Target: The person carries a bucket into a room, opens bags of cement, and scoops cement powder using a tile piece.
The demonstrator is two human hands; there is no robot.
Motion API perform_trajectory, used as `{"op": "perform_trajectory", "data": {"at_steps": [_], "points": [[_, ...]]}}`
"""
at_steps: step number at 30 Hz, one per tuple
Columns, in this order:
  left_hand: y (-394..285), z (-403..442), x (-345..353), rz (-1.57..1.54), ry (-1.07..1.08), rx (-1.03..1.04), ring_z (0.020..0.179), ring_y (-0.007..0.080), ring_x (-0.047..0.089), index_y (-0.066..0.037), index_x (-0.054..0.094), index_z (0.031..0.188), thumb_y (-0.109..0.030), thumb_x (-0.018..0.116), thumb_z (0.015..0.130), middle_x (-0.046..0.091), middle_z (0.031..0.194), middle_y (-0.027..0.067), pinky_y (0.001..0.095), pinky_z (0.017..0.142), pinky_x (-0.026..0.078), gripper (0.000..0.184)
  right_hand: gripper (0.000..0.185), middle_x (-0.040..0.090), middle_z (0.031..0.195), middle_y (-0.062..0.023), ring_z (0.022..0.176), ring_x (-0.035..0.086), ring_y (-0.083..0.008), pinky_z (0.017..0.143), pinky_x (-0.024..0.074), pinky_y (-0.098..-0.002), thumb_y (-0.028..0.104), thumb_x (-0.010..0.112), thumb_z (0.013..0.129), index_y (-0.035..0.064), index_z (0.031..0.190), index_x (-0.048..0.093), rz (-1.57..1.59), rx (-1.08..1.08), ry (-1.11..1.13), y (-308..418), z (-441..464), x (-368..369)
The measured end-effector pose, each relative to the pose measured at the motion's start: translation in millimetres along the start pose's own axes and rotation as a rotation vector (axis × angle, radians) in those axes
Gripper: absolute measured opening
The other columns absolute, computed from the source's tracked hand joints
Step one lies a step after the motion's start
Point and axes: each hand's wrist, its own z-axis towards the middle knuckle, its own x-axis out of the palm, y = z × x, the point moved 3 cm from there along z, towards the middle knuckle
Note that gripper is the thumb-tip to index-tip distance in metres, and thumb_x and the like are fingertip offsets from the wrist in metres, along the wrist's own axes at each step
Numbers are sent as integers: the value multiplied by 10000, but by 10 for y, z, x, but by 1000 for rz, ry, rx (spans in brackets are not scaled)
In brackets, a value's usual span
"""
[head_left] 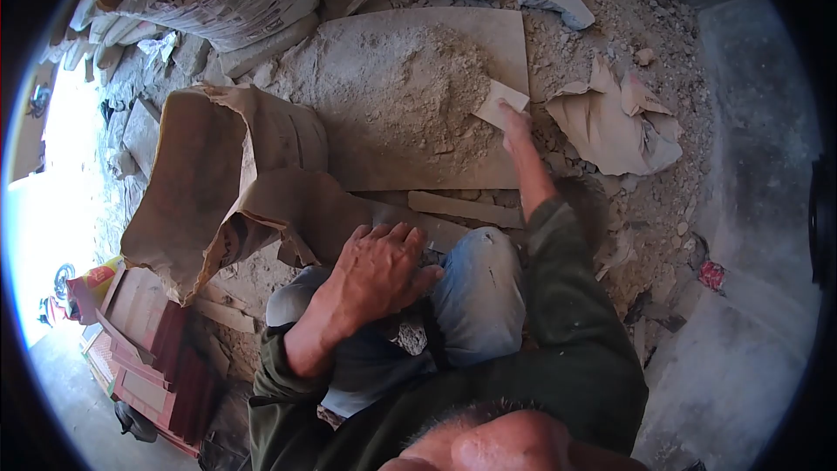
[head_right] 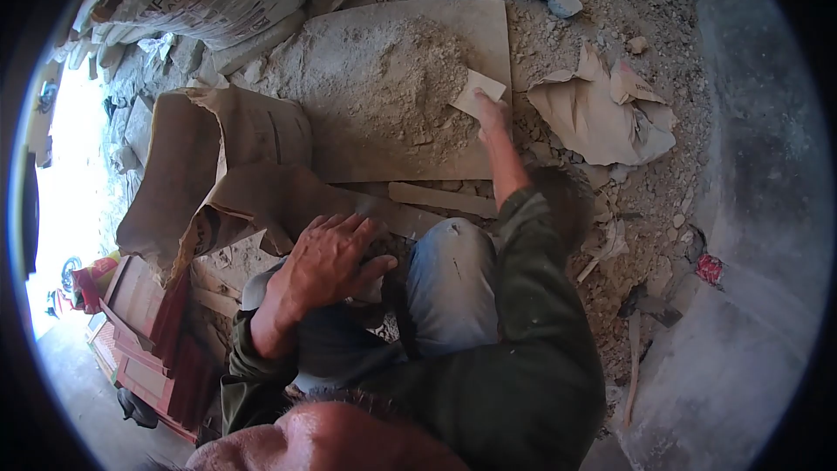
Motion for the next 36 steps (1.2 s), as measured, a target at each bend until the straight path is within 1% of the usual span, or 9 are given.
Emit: {"op": "perform_trajectory", "data": {"at_steps": [2, 10, 11, 13, 16, 24, 28, 31, 36], "points": [[10, -12, -32, 1, 30, -36, 853, 315, 568, -34, 521, 1010, -379, 572, 787, 578, 910, 145, 404, 783, 421, 414, 343, 620, 939, -77, 817, 585, -175, 741, 444, -293, 170, 688, 726, -28, 990, 596, -11, -68, 50, 343, -238, 99], [8, -51, -70, 15, -15, -33, 822, 304, 574, -15, 522, 993, -389, 557, 790, 573, 872, 144, 395, 765, 420, 427, 411, 622, 890, -223, 848, 614, -317, 737, 458, -359, 326, 606, 770, -43, 949, 604, -1037, -395, 116, 1130, -285, 542], [7, -68, -77, -3, 9, -50, 837, 306, 569, -29, 522, 1011, -391, 563, 788, 574, 884, 140, 398, 769, 420, 427, 411, 622, 890, -223, 848, 614, -317, 737, 458, -359, 326, 606, 770, -43, 949, 604, -1038, -400, 125, 1258, -217, 581], [-5, -114, -76, 5, -1, -52, 830, 304, 567, -24, 522, 1009, -391, 562, 788, 573, 880, 140, 394, 767, 419, 431, 369, 618, 913, -215, 852, 599, -359, 752, 457, -385, 313, 588, 769, 8, 977, 609, -1121, -650, 320, 1499, -87, 762], [-47, -147, -61, -11, -4, -29, 822, 299, 564, -15, 521, 1005, -395, 560, 787, 572, 872, 141, 385, 763, 417, 439, 349, 617, 911, -205, 858, 587, -372, 761, 455, -403, 299, 569, 774, 40, 1005, 605, -1312, -755, 386, 1259, 285, 1012], [-51, -300, -88, -22, -67, -55, 825, 293, 558, -5, 518, 992, -383, 569, 782, 561, 854, 136, 375, 761, 412, 435, 308, 609, 926, -212, 901, 575, -367, 801, 453, -422, 276, 552, 783, 41, 972, 613, -1470, -831, 513, 1848, -167, 1445], [-90, -282, -71, -48, -22, -54, 823, 293, 555, -5, 514, 995, -384, 563, 788, 559, 855, 138, 379, 763, 407, 435, 284, 608, 917, -213, 867, 580, -366, 763, 456, -422, 296, 567, 789, 66, 947, 620, -1622, -835, 595, 1270, 835, 1866], [-79, -320, -96, -41, -19, -80, 830, 289, 551, -8, 512, 999, -387, 560, 792, 558, 857, 138, 378, 764, 404, 435, 261, 610, 902, -209, 846, 585, -361, 755, 457, -427, 282, 565, 791, 75, 939, 625, -1790, -814, 609, 1326, 126, 1927], [-42, -437, -146, -32, -63, -100, 838, 283, 547, -11, 513, 996, -389, 565, 790, 559, 865, 132, 372, 763, 403, 434, 260, 616, 915, -189, 833, 591, -341, 754, 463, -411, 264, 564, 793, 96, 983, 624, -1684, -802, 730, 1524, -247, 1562]]}}
